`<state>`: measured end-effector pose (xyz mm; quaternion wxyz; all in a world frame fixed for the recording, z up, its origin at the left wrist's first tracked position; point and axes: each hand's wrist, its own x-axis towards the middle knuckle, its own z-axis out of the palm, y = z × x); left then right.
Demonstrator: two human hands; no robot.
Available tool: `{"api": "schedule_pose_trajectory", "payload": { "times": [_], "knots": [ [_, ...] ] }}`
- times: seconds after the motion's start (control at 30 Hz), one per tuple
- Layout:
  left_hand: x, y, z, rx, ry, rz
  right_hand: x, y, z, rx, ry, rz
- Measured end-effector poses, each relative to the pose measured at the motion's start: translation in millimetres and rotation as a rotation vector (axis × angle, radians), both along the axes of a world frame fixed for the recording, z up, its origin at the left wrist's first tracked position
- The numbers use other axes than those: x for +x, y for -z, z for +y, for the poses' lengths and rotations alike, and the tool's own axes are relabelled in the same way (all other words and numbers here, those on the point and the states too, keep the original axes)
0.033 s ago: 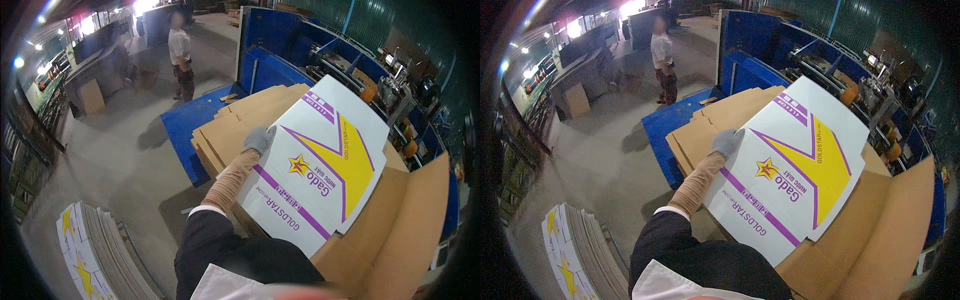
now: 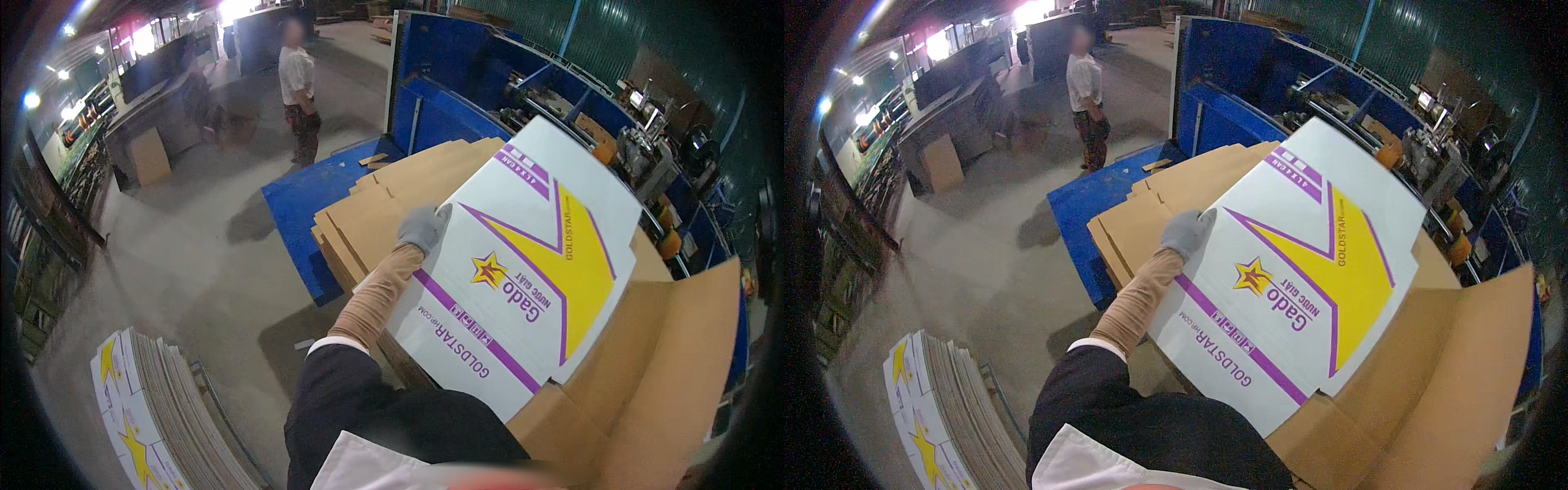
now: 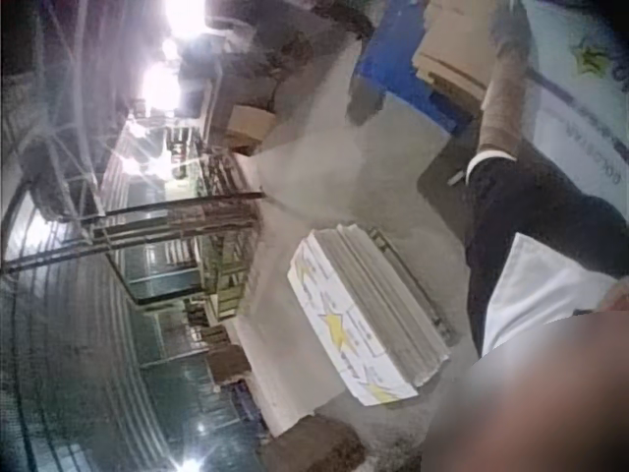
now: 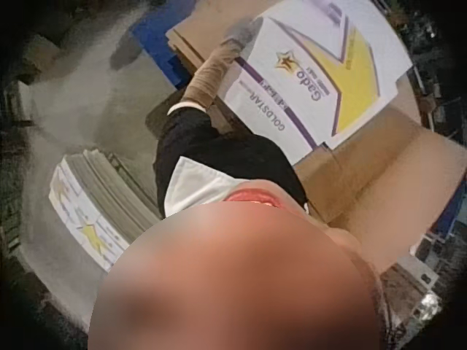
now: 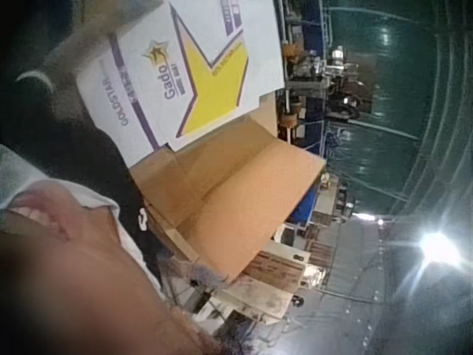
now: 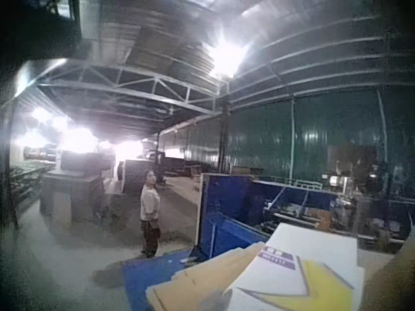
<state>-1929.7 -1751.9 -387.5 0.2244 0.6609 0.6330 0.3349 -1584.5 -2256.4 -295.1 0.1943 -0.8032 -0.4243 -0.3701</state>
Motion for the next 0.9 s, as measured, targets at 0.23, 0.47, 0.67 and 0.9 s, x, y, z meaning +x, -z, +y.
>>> {"api": "schedule_pose_trajectory", "payload": {
  "times": [0.23,0.47,0.67,0.9],
  "knots": [
    [-1.2,-44.5,-30.3,0.169,-0.034,-0.224,16.1,-11.0,51.2,0.133,0.075,-0.083],
    [25.2,-58.8,-53.9,0.250,0.097,-0.335,25.8,-5.4,165.7,0.111,0.173,-0.107],
    [21.4,-69.3,-68.6,0.279,0.069,-0.483,27.6,-5.2,208.5,0.280,0.104,0.082],
    [24.7,-66.0,-74.6,0.303,0.138,-0.659,17.4,-5.3,216.5,0.530,0.003,0.302]
  ]
}}
